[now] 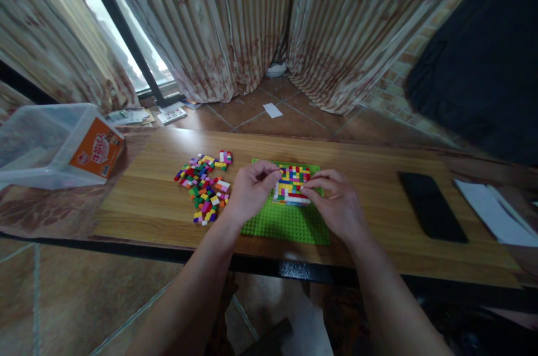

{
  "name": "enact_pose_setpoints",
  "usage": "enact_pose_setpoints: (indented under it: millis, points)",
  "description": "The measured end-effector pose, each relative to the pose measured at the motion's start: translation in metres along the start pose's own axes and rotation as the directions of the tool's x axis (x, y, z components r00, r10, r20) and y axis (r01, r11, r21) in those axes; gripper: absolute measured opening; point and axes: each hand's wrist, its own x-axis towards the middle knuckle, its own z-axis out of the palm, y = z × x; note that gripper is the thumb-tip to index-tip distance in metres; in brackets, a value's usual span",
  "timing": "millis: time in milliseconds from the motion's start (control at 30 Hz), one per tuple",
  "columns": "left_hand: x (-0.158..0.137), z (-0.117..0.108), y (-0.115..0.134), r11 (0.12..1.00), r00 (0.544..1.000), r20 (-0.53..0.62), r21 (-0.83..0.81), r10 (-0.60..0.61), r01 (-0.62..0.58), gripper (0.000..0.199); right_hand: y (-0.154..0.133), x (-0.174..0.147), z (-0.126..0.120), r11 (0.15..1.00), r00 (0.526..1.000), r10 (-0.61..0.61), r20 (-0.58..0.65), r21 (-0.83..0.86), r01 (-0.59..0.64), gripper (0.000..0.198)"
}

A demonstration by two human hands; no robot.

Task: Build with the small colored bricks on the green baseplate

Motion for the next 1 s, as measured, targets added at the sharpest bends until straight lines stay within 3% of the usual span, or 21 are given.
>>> enact_pose_setpoints:
  millis: [367,1000]
  points:
    - [-0.002,0.002,-0.001,1.000,1.000,0.015,0.016,-0.006,0.006,0.011,0.008,0.000,0.010,0.962,0.977,0.211,0.000,0.177,-0.208,0.016]
    - [-0.005,0.006,-0.002,0.991,0.996,0.076,0.116,0.054,-0.063,0.011,-0.003,0.000,0.009,0.987,0.985,0.158,-0.063,0.042,-0.155,0.013]
